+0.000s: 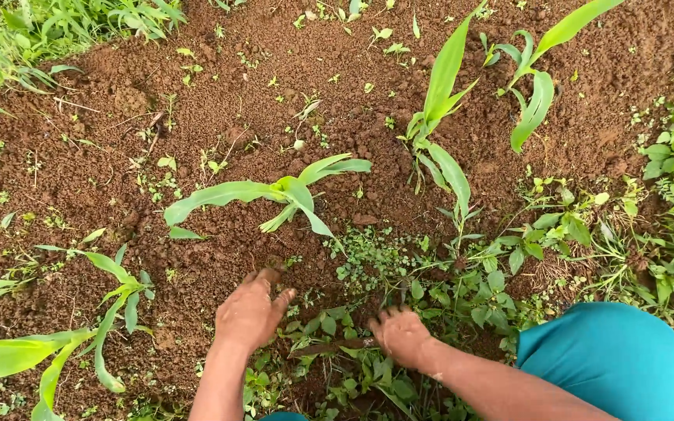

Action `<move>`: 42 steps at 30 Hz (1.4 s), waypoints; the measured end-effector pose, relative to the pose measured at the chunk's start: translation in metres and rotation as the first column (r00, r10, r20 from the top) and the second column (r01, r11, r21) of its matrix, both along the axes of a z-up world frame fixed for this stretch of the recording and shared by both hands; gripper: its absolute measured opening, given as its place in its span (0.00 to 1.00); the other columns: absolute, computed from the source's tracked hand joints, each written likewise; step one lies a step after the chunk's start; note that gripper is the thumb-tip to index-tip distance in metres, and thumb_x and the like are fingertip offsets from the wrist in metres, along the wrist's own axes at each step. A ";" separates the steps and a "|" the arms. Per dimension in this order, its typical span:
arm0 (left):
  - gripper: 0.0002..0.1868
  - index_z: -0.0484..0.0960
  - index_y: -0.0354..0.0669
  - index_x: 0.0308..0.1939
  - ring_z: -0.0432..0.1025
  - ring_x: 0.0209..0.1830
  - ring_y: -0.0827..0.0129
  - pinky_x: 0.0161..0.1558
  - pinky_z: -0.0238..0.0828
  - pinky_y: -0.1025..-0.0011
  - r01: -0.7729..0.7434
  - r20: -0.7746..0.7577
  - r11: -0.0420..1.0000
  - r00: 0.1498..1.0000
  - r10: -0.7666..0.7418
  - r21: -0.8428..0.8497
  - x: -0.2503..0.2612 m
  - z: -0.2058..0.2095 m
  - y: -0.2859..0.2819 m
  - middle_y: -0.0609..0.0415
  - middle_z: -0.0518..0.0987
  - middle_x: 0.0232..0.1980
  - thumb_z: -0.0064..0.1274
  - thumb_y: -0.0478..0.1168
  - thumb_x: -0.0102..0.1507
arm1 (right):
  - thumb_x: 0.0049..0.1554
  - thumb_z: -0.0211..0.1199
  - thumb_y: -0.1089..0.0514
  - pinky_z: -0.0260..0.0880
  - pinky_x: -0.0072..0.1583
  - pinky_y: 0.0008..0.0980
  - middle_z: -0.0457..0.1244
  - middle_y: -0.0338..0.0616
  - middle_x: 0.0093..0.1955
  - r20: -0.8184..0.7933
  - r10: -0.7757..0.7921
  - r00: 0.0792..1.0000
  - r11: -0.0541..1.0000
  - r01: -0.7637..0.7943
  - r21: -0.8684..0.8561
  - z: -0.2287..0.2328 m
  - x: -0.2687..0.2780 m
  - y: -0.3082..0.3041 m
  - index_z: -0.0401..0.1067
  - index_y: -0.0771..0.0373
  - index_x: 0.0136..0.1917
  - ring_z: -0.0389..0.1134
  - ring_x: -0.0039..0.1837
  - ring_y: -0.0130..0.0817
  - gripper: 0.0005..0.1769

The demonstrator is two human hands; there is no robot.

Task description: The person weeds around small corn plants in a garden bed. They use a small hand hoe to loosen the soil and remove weeds, and also pull weeds by hand, discarding them to the side.

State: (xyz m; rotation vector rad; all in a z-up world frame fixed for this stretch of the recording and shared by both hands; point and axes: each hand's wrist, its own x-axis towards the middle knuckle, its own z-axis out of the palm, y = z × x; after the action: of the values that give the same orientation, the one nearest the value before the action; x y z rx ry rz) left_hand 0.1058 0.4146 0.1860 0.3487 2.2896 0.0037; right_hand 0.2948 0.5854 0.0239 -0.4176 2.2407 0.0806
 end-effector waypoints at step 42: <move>0.65 0.25 0.61 0.82 0.11 0.80 0.40 0.70 0.06 0.32 -0.178 -0.189 0.976 0.962 0.199 0.121 -0.035 -0.073 -0.012 0.41 0.15 0.83 0.60 0.64 0.59 | 0.69 0.33 0.33 0.76 0.41 0.26 0.64 0.56 0.69 -0.109 -0.693 0.713 0.716 0.662 -0.222 0.066 -0.044 0.192 0.61 0.55 0.75 0.58 0.23 0.15 0.35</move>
State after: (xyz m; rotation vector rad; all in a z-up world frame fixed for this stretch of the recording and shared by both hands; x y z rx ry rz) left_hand 0.0703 0.4028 0.1128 0.1882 2.5213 0.1925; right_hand 0.2505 0.7779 0.0898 0.3794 2.4562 -0.4864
